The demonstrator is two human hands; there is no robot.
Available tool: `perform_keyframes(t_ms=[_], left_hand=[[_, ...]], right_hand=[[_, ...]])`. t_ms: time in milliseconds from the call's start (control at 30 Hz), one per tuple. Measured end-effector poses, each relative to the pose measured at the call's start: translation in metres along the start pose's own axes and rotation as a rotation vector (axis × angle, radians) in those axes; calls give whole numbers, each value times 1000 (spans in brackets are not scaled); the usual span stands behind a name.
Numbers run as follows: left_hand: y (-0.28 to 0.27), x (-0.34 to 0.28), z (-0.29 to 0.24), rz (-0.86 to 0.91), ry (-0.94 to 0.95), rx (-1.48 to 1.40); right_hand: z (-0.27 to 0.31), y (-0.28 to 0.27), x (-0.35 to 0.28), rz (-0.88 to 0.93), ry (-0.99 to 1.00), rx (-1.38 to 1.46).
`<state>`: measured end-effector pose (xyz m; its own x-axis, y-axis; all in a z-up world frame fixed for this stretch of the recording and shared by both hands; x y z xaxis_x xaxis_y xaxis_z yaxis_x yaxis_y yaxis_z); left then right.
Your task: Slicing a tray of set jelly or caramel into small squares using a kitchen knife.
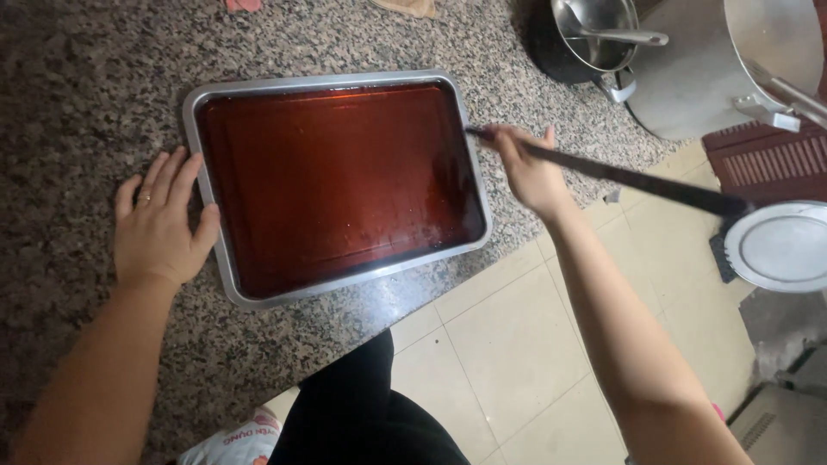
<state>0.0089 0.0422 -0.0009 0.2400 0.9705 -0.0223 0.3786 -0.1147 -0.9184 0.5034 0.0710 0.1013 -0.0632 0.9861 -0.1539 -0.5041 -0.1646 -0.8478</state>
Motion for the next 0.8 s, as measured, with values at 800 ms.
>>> perform_keyframes(t_ms=[800], left_hand=[[19,-2,11,-62,-19,115]], right_hand=[[-8,32,-123,49,96,-134]])
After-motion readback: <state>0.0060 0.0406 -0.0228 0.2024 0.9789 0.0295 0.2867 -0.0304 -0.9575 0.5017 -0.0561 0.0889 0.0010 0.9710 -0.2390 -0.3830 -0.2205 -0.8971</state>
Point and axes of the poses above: each hand's wrist, its own x-axis towards the middle knuckle, its own y-axis out of the palm, z = x × y, the point moved 4 cm from there along x, towards the middle knuckle
